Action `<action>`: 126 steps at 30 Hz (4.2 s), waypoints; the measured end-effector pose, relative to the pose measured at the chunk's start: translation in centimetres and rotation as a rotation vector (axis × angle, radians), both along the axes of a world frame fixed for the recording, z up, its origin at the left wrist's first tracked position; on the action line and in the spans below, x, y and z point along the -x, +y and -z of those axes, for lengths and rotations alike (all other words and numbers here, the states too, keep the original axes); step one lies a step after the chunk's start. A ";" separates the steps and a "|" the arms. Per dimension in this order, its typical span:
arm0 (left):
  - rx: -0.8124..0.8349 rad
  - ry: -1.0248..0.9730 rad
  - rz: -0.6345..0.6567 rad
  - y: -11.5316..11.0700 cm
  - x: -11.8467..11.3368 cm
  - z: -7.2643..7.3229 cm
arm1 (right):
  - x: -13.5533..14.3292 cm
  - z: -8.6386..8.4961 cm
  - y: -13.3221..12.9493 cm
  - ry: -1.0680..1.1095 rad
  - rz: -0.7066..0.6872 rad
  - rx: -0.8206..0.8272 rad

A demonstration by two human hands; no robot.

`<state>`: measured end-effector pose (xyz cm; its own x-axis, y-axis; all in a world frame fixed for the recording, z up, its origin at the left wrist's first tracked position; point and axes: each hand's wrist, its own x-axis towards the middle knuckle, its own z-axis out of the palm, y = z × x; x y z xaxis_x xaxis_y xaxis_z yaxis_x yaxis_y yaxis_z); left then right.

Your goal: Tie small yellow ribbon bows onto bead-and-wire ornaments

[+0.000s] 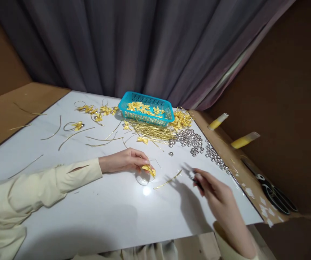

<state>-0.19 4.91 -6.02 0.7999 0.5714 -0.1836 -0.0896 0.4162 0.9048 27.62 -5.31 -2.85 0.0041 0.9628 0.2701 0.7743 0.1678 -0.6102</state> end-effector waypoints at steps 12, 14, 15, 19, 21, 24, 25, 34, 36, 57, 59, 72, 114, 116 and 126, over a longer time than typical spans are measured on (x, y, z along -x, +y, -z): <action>-0.123 0.094 -0.002 -0.1 0.0 -0.7 | 8.0 0.9 0.3 -0.147 -0.109 -0.095; -0.124 0.100 -0.006 -0.1 0.0 -0.7 | 8.0 0.8 0.2 -0.161 -0.132 -0.109; -0.121 0.100 -0.007 -0.1 0.0 -0.7 | 8.1 0.8 0.2 -0.168 -0.144 -0.117; -0.105 0.091 -0.011 -0.1 -0.1 -0.6 | 8.7 0.8 0.0 -0.209 -0.157 -0.152; -0.105 0.087 -0.013 -0.1 -0.1 -0.6 | 9.0 0.9 0.0 -0.227 -0.147 -0.169; -0.108 0.086 -0.007 -0.1 -0.1 -0.6 | 9.5 1.1 0.1 -0.245 -0.139 -0.190; -0.113 0.088 -0.002 -0.1 -0.1 -0.6 | 9.6 1.2 0.2 -0.248 -0.136 -0.197; -0.118 0.106 0.002 -0.1 -0.1 -0.7 | 10.6 1.6 0.5 -0.259 -0.079 -0.175; -0.116 0.111 0.002 -0.1 -0.1 -0.7 | 10.7 1.7 0.5 -0.263 -0.074 -0.158; 0.000 0.006 -0.005 -0.2 -0.1 -0.6 | 9.6 1.0 0.5 -0.281 -0.123 -0.132; 0.049 0.000 -0.036 -0.1 -0.1 -0.7 | 7.9 0.4 0.7 -0.281 -0.079 -0.169; 0.004 0.070 -0.082 -0.4 -0.5 -0.9 | -0.9 2.6 1.7 -0.643 0.286 0.064; -0.630 0.255 -0.223 -5.5 -2.5 -1.1 | 8.8 1.9 0.9 0.455 -0.129 -0.120; -0.566 0.268 -0.245 -5.5 -2.5 -1.3 | 8.7 2.0 0.9 0.485 -0.123 -0.131; -0.474 0.286 -0.165 -5.5 -2.5 -1.6 | 8.9 1.8 0.9 0.551 -0.031 -0.064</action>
<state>2.32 -0.58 -4.41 0.6495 0.7569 -0.0726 0.1567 -0.0398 0.9868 18.70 -4.42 -4.61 0.1332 0.9465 0.2940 0.3374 0.2356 -0.9114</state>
